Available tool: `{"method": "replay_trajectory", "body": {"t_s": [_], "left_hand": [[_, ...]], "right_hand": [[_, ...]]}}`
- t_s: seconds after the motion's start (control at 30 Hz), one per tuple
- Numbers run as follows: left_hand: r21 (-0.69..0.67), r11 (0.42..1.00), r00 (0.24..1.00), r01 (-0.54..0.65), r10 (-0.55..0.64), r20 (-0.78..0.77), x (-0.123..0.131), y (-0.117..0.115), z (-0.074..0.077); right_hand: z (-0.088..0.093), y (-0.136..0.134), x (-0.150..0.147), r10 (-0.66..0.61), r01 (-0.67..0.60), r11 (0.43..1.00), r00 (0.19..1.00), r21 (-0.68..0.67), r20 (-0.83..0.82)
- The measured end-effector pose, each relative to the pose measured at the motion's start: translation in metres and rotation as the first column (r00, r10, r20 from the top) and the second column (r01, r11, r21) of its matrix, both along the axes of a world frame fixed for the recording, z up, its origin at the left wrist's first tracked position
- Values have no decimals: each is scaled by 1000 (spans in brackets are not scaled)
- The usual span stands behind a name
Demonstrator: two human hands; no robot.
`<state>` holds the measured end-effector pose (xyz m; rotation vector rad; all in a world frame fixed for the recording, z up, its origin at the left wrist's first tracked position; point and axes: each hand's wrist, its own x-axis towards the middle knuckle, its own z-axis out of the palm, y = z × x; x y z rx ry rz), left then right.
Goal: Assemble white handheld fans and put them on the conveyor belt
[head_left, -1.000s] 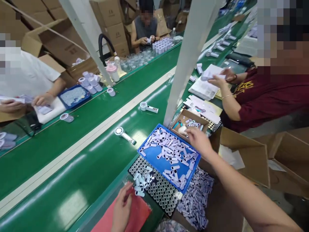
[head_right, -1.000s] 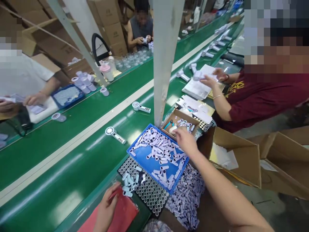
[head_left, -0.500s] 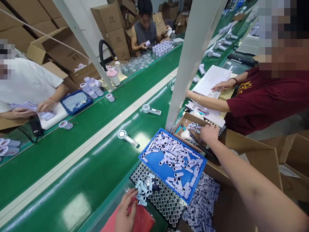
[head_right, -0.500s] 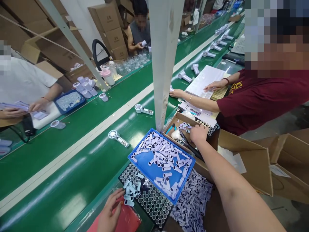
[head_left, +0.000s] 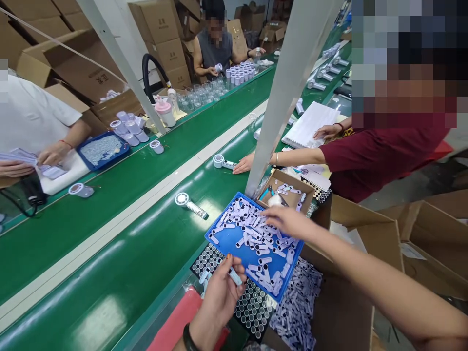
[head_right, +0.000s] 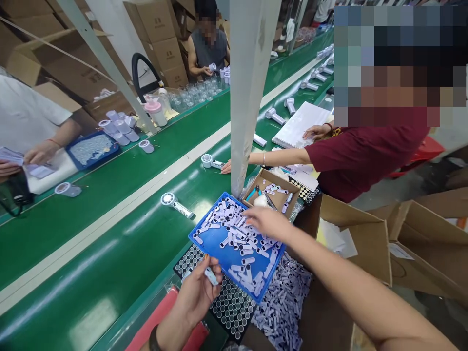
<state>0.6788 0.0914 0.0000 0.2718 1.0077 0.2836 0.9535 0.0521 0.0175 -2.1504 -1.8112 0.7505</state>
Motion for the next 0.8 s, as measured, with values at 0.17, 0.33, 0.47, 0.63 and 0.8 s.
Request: {"method": "replay_trajectory", "body": {"t_s": [0.17,0.33,0.47,0.63,0.8], "left_hand": [[0,997,996,83,-83,-22,-30,-14,-9],[5,999,986,33,-32,-164,-71,-20,-37],[57,998,974,-33,45,-221,-98,-16,-53],[96,993,965,-74,96,-246,-109,-11,-65],[135,991,975,-20,49,-218,-100,-11,-64]], "right_hand": [[-41,4,117,64,195,927,757,-319,650],[-70,12,136,80,214,909,752,-357,655],[-67,13,135,74,181,929,765,-324,640],[-63,20,141,-23,235,940,767,-248,642],[-85,40,132,-77,296,917,791,-269,607]]}}
